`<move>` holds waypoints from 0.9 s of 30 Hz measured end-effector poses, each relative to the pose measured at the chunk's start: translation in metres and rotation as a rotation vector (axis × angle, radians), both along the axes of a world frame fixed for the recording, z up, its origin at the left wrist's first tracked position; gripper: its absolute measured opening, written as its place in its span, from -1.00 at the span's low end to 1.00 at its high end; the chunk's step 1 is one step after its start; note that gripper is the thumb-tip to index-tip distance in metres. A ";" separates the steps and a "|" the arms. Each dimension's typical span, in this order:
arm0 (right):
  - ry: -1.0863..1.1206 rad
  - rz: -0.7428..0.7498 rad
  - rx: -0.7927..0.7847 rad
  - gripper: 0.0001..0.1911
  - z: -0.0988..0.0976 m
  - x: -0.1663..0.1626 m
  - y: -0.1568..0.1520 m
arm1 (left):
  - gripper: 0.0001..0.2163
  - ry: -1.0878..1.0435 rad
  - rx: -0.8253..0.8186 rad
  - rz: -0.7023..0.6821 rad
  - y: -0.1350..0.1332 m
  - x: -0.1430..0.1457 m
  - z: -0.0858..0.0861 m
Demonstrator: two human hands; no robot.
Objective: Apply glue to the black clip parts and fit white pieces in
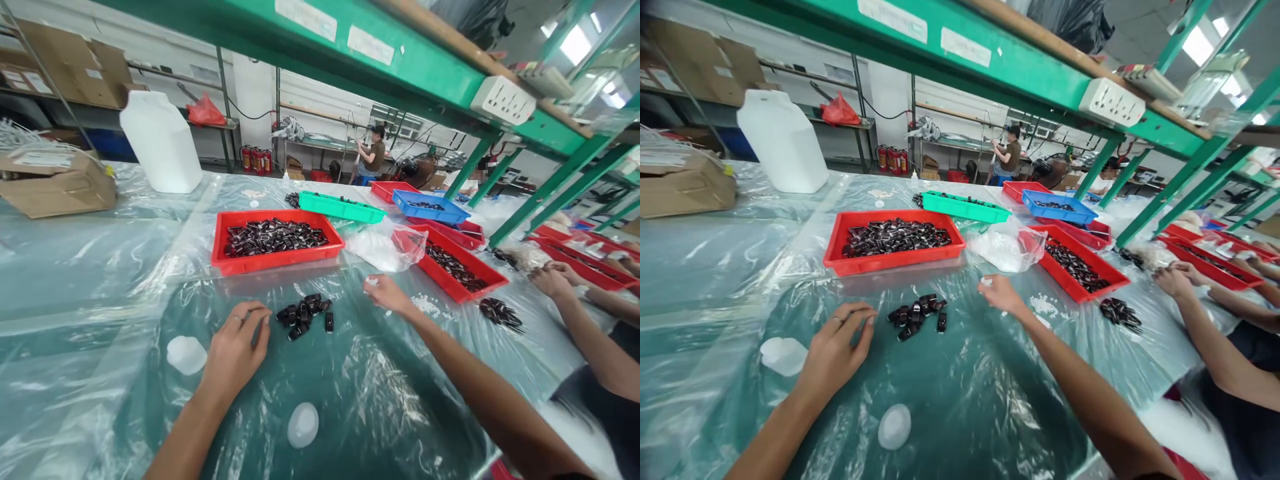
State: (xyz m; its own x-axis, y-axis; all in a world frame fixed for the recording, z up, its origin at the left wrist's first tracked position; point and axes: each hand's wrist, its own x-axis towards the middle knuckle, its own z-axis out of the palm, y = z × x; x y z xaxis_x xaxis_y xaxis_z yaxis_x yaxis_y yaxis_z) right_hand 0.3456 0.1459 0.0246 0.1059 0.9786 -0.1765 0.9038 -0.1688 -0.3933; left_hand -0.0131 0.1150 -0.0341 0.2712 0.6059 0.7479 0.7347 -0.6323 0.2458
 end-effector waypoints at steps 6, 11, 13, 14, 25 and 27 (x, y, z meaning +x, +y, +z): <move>-0.144 0.116 0.215 -0.66 -0.053 -0.010 -0.018 | -0.88 0.014 -0.002 -0.012 -0.004 0.001 0.002; -0.197 0.275 0.316 -0.69 -0.046 0.003 -0.022 | -0.88 0.016 0.026 -0.020 -0.006 0.001 0.006; -0.207 0.331 0.337 -0.68 -0.042 0.009 -0.025 | -0.88 0.013 0.040 -0.024 -0.006 0.001 0.007; -0.211 0.352 0.347 -0.67 -0.040 0.013 -0.027 | -0.89 0.013 0.044 -0.028 -0.006 0.001 0.007; -0.162 0.384 0.469 -0.56 -0.050 0.018 -0.036 | -0.89 -0.029 -0.035 -0.058 -0.012 -0.003 0.006; -0.132 0.394 0.500 -0.56 -0.050 0.017 -0.037 | -0.87 -0.040 -0.053 -0.060 -0.012 -0.005 0.006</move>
